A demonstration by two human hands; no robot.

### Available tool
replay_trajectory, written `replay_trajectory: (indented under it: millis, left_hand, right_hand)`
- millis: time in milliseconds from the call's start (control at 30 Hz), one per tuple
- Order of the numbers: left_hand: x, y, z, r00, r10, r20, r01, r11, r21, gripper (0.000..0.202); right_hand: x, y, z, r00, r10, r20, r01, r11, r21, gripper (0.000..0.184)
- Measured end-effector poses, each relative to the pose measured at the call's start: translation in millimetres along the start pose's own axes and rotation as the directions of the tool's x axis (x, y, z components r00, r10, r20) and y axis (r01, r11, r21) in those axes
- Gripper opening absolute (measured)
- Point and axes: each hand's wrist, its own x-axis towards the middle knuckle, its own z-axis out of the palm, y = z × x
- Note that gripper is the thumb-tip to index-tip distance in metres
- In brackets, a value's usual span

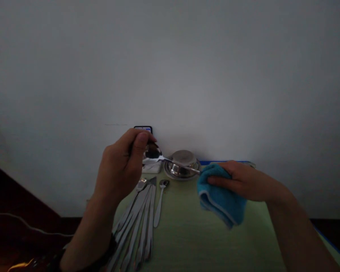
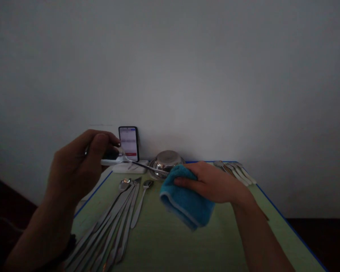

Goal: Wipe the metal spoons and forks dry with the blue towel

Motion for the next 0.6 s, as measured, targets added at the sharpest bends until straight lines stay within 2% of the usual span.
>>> replay_trajectory:
  millis: [100, 233, 333, 400, 467, 500, 600]
  left_hand:
    - [-4.3, 4.9, 10.4, 0.996, 0.079, 0.03, -0.078, 0.995, -0.06, 0.021]
    - [-11.3, 13.1, 28.5, 0.954, 0.224, 0.198, -0.215, 0.974, -0.064, 0.021]
    - [-11.7, 13.7, 33.1, 0.932, 0.241, 0.27, -0.242, 0.97, -0.031, 0.023]
    - [-8.8, 9.8, 29.1, 0.954, 0.197, 0.226, -0.202, 0.979, -0.001, 0.023]
    - [-4.7, 3.7, 20.9, 0.985, 0.122, 0.124, -0.126, 0.992, 0.029, 0.022]
    - [-2.8, 0.4, 16.4, 0.997, 0.071, 0.04, -0.072, 0.997, 0.041, 0.022]
    - [0.8, -7.1, 5.8, 0.993, -0.024, -0.112, 0.026, 0.999, 0.02, 0.023]
  right_hand:
    - [-1.4, 0.2, -0.9, 0.999, -0.025, -0.022, 0.025, 0.999, 0.031, 0.018]
    - [9.4, -12.0, 13.5, 0.982, -0.156, -0.106, 0.159, 0.987, 0.02, 0.019]
    - [15.6, -16.7, 21.3, 0.972, -0.197, -0.132, 0.197, 0.98, -0.013, 0.02]
    - [15.5, -15.1, 20.7, 0.98, -0.17, -0.1, 0.17, 0.985, -0.013, 0.021]
    - [12.6, -11.6, 16.4, 0.989, -0.128, -0.069, 0.127, 0.992, -0.009, 0.021]
    - [10.6, -9.9, 13.6, 0.992, -0.108, -0.06, 0.108, 0.994, -0.004, 0.021]
    - [4.7, -6.6, 5.7, 0.995, -0.069, -0.07, 0.072, 0.997, 0.03, 0.02]
